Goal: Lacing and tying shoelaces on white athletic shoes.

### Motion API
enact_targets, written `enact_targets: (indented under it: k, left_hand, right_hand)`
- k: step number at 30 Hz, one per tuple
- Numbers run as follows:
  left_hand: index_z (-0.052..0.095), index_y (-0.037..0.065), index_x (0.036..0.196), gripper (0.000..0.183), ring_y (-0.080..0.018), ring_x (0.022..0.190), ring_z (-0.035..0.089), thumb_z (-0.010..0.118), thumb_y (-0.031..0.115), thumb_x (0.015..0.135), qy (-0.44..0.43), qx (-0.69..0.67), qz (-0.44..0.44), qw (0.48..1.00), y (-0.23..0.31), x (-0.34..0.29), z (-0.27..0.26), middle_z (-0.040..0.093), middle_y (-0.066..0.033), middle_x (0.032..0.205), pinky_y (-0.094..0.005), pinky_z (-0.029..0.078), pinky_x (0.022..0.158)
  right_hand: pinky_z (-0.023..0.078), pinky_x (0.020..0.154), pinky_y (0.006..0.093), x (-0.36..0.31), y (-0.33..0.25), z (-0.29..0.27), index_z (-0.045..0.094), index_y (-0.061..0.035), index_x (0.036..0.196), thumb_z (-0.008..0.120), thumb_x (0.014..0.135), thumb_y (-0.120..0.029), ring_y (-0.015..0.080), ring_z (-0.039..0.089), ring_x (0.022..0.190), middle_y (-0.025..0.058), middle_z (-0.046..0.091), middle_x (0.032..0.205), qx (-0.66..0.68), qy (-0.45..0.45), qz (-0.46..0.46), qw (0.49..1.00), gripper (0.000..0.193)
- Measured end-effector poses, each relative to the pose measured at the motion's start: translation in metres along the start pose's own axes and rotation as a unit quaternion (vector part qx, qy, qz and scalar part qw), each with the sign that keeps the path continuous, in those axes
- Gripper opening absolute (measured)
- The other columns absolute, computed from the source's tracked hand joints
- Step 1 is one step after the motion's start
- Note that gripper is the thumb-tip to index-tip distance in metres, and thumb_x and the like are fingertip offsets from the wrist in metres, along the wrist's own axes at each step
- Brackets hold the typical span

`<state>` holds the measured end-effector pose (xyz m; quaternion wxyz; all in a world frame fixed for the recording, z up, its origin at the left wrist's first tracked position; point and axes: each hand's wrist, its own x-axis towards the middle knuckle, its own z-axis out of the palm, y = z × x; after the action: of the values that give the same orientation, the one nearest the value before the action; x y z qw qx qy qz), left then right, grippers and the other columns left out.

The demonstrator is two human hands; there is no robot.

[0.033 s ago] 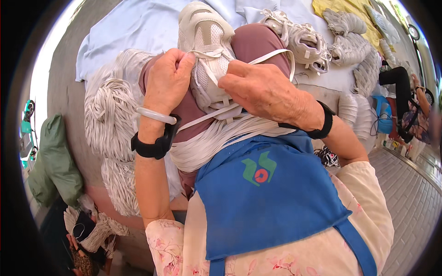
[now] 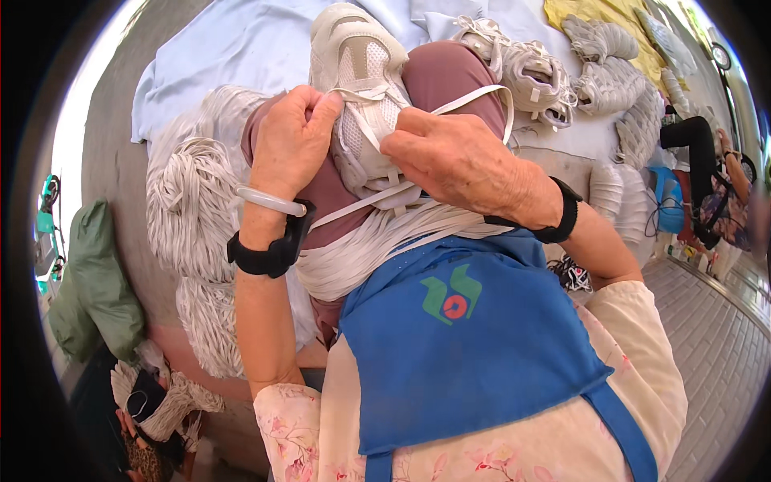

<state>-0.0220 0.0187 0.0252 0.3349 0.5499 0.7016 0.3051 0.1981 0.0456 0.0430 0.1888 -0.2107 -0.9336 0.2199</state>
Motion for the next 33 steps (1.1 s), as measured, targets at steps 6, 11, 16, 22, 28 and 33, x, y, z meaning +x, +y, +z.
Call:
enact_targets:
  k: [6,11,16,22,28,33]
  left_hand:
    - [0.061,-0.003,0.077,0.038,-0.0167,0.060,0.052,0.064,0.034,0.086,-0.065,-0.002,-0.029,0.997,0.010,0.002,-0.004,0.058,-0.0090,0.063,-0.0319,0.044,0.059]
    - [0.061,-0.003,0.077,0.034,-0.0124,0.060,0.051,0.063,0.030,0.084,-0.077,-0.022,-0.064,0.995,0.012,0.005,-0.005,0.057,-0.0050,0.062,-0.0293,0.043,0.057]
    - [0.062,-0.002,0.079,0.029,-0.0077,0.058,0.047,0.066,0.027,0.084,-0.074,-0.050,-0.046,0.995,0.011,0.000,-0.008,0.055,0.0012,0.062,-0.0240,0.040,0.055]
    - [0.066,0.000,0.086,0.024,-0.0046,0.065,0.048,0.067,0.024,0.088,-0.091,-0.123,-0.059,0.986,0.009,-0.014,-0.031,0.056,0.0041,0.071,-0.0214,0.039,0.057]
    - [0.069,0.003,0.090,0.010,-0.0147,0.068,0.059,0.067,0.010,0.083,0.035,0.076,0.123,0.989,0.014,-0.035,-0.030,0.061,-0.0048,0.077,-0.0268,0.046,0.061]
    - [0.069,0.002,0.092,0.012,-0.0244,0.074,0.064,0.067,0.006,0.081,0.048,0.147,0.113,0.982,0.002,-0.044,-0.024,0.062,-0.0094,0.083,-0.0337,0.049,0.067]
  right_hand:
    - [0.047,0.055,0.0433,0.002,0.011,-0.010,0.060,-0.0002,0.080,0.062,0.090,-0.019,0.0378,0.060,0.060,0.0190,0.059,0.063,0.127,0.060,0.191,0.971,0.022]
    - [0.047,0.054,0.0431,0.006,0.007,-0.009,0.061,-0.0008,0.075,0.064,0.087,-0.021,0.0372,0.059,0.058,0.0187,0.058,0.061,0.095,0.018,0.169,0.981,0.023]
    - [0.048,0.059,0.0420,0.007,0.016,-0.009,0.061,-0.0019,0.076,0.064,0.083,-0.016,0.0351,0.061,0.065,0.0153,0.061,0.068,0.059,0.017,0.109,0.992,0.016]
    - [0.048,0.065,0.0374,0.001,0.030,-0.030,0.067,-0.0018,0.086,0.063,0.084,-0.016,0.0299,0.060,0.072,0.0119,0.060,0.078,0.099,0.002,0.138,0.985,0.015]
    - [0.044,0.059,0.0352,-0.007,0.044,-0.041,0.066,-0.0008,0.086,0.061,0.086,-0.020,0.0237,0.051,0.057,0.0123,0.055,0.064,0.179,-0.075,0.221,0.956,0.020]
    - [0.041,0.058,0.0328,-0.022,0.070,-0.058,0.062,0.0005,0.084,0.060,0.090,-0.021,0.0193,0.049,0.061,0.0091,0.052,0.065,0.061,-0.117,0.256,0.958,0.023]
